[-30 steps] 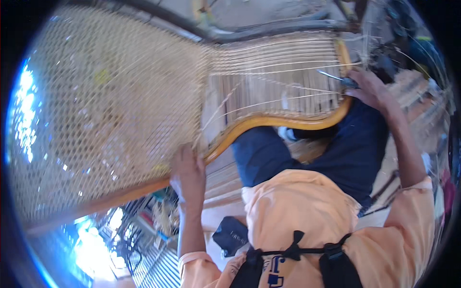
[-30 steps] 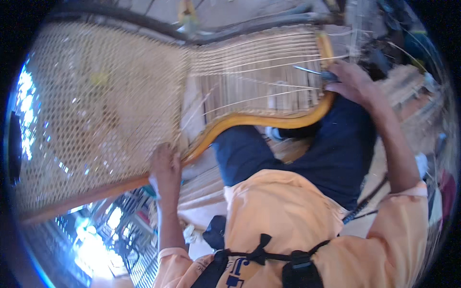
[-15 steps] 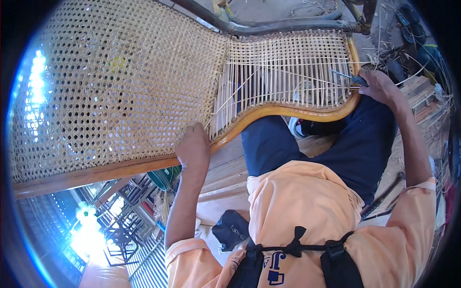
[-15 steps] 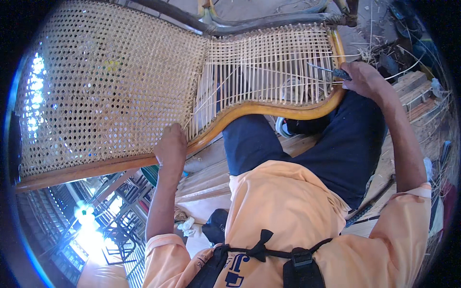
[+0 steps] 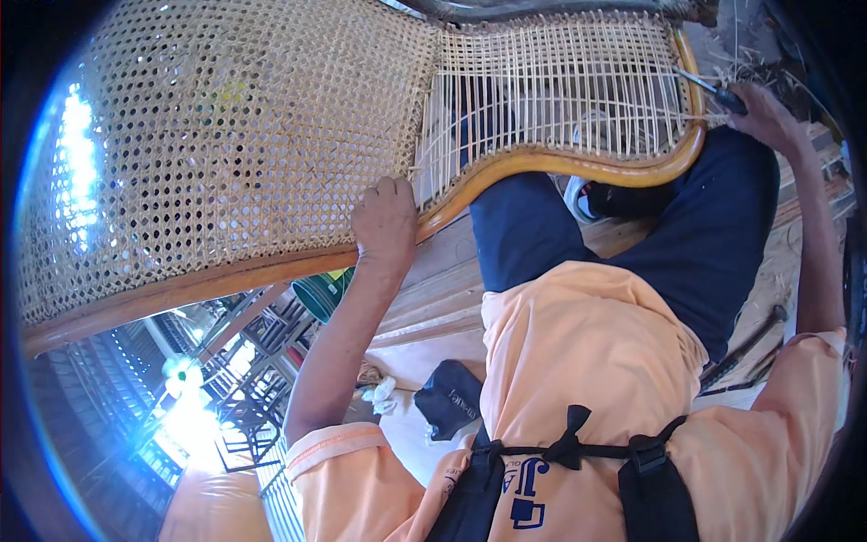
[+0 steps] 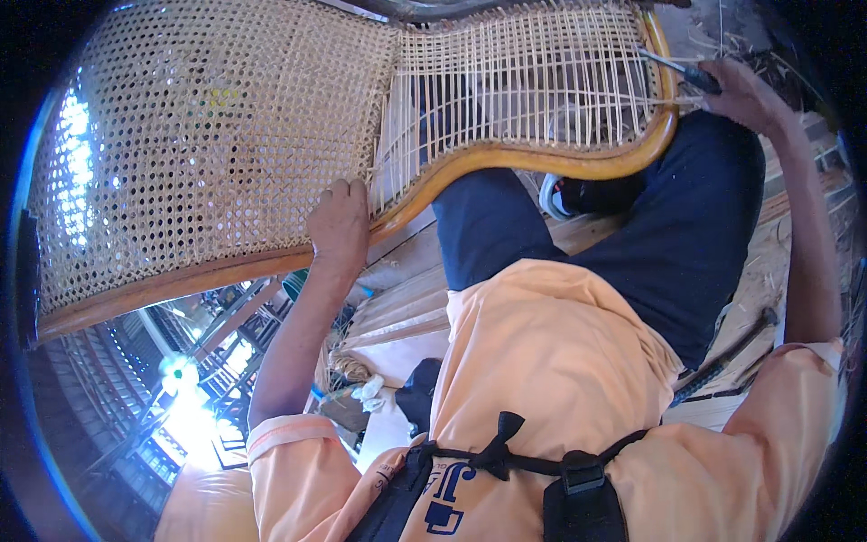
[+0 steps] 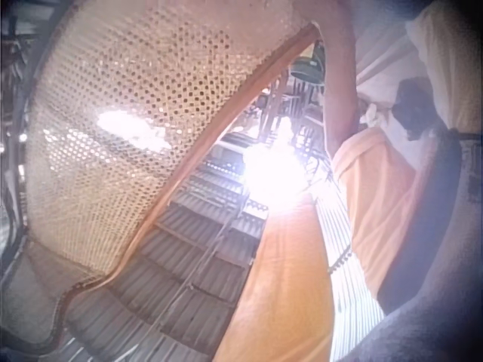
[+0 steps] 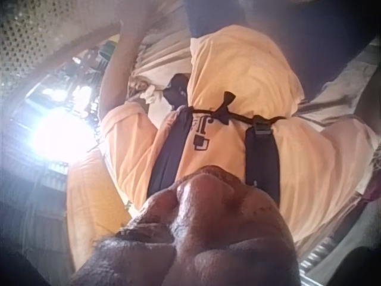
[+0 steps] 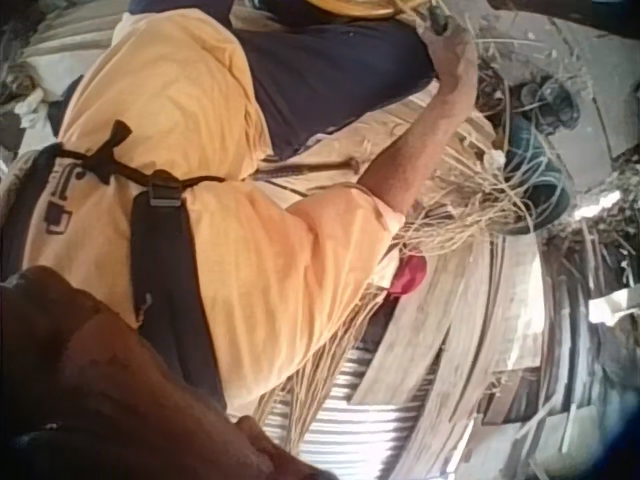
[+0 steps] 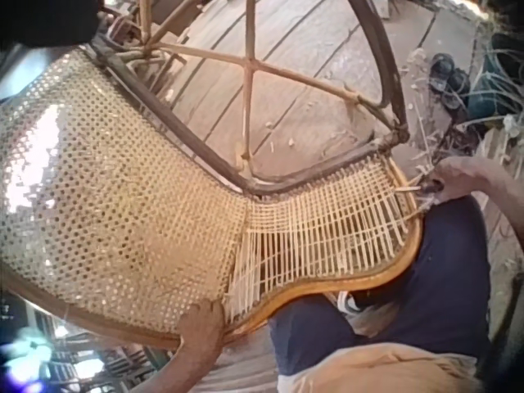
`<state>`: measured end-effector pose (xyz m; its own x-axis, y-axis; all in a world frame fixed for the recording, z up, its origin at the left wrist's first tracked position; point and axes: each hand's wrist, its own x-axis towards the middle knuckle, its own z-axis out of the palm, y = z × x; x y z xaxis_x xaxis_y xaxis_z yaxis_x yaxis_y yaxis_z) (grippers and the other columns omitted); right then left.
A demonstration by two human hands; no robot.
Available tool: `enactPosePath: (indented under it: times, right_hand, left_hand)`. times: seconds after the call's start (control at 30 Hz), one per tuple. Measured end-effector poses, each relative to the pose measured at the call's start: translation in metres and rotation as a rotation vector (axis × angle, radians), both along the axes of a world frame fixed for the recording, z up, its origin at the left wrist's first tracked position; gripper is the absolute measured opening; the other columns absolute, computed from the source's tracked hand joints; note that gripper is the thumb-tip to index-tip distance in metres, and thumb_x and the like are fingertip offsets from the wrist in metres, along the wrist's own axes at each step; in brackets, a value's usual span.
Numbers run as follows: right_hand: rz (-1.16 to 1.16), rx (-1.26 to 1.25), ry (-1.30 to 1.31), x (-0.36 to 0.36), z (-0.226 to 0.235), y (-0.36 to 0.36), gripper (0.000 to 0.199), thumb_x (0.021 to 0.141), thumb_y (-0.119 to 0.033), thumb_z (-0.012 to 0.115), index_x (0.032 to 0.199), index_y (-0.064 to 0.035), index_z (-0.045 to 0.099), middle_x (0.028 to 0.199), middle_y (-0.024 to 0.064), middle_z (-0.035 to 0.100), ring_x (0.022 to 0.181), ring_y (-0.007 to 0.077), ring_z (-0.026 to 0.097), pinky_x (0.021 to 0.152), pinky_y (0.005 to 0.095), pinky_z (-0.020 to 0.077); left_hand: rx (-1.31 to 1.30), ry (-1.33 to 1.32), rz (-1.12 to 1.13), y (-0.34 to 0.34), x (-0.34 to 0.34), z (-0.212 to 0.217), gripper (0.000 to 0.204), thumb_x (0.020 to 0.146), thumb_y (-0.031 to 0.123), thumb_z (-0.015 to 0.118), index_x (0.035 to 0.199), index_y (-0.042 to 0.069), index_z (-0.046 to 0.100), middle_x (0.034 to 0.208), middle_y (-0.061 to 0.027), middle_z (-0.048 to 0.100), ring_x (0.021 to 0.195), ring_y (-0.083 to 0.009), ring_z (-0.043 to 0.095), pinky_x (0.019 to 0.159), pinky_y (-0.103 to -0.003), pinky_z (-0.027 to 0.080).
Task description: Repairing or weaving the seat and back of a rattan chair frame using rattan strips and tools.
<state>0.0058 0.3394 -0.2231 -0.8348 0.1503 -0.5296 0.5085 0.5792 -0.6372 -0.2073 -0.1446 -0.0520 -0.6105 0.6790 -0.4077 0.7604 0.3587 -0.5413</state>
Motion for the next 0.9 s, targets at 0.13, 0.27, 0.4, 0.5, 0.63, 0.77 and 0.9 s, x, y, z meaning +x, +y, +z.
enactPosePath:
  times: [0.13,0.27,0.4,0.5,0.63,0.77,0.9]
  right_hand:
    - [-0.065,-0.057,-0.132,-0.009,-0.006,-0.014,0.054,0.079,-0.003,0.059,0.129,0.0067,0.041,0.126,0.0165,0.051,0.122,0.0214,0.045,0.104,0.0299,0.0318]
    - [-0.012,0.115,0.41,0.024,-0.048,0.004,0.045,0.08,-0.006,0.059,0.124,0.0012,0.051,0.107,0.0157,0.062,0.095,0.0234,0.06,0.084,0.0313,0.046]
    - [0.068,0.308,0.03,0.026,-0.058,0.023,0.05,0.08,-0.01,0.058,0.127,0.0034,0.045,0.118,0.0187,0.055,0.115,0.025,0.051,0.098,0.0317,0.0375]
    - [0.085,0.251,-0.005,0.006,-0.016,0.009,0.047,0.079,-0.013,0.059,0.122,0.003,0.049,0.11,0.0197,0.058,0.106,0.0276,0.056,0.092,0.0339,0.0416]
    - [0.125,0.402,-0.1,0.014,0.012,-0.003,0.038,0.077,-0.022,0.06,0.106,0.0006,0.05,0.094,0.0157,0.052,0.092,0.0271,0.053,0.082,0.0354,0.0413]
    - [0.2,0.519,-0.091,-0.007,0.009,-0.017,0.034,0.074,-0.031,0.06,0.089,-0.0019,0.051,0.078,0.0116,0.047,0.078,0.0267,0.051,0.073,0.0369,0.041]
    - [0.216,0.526,0.089,0.026,-0.023,0.014,0.034,0.074,-0.031,0.06,0.089,-0.0017,0.051,0.079,0.0123,0.046,0.076,0.0259,0.047,0.073,0.0352,0.0403]
  left_hand:
    - [-0.093,0.007,0.002,-0.008,-0.001,0.009,0.004,0.076,0.013,0.057,0.08,0.012,0.058,0.081,-0.0041,0.055,0.077,-0.0195,0.059,0.055,-0.032,0.051]
    - [-0.128,-0.014,-0.022,-0.002,-0.007,0.004,0.007,0.078,0.014,0.056,0.084,0.012,0.056,0.082,-0.0055,0.055,0.077,-0.0213,0.06,0.058,-0.035,0.052]
    - [-0.09,-0.17,0.282,0.007,-0.009,0.016,0.007,0.086,0.014,0.051,0.088,0.009,0.054,0.087,-0.0135,0.059,0.078,-0.0295,0.062,0.064,-0.044,0.051]
    - [0.085,-0.289,0.307,0.008,-0.016,0.021,0.012,0.086,0.016,0.051,0.088,0.006,0.058,0.091,-0.0155,0.062,0.083,-0.0318,0.065,0.066,-0.045,0.051]
    - [0.128,-0.423,0.556,0.031,-0.012,0.011,0.013,0.086,0.016,0.051,0.09,0.005,0.058,0.09,-0.0158,0.063,0.082,-0.0322,0.064,0.068,-0.046,0.051]
    - [-0.13,0.006,0.319,0.02,-0.005,0.005,0.013,0.085,0.014,0.053,0.089,0.007,0.063,0.087,-0.0121,0.065,0.081,-0.0299,0.065,0.067,-0.04,0.053]
    - [-0.176,0.065,0.18,0.038,-0.011,-0.028,0.013,0.083,0.013,0.055,0.082,0.01,0.068,0.086,-0.0082,0.068,0.082,-0.0257,0.067,0.065,-0.036,0.054]
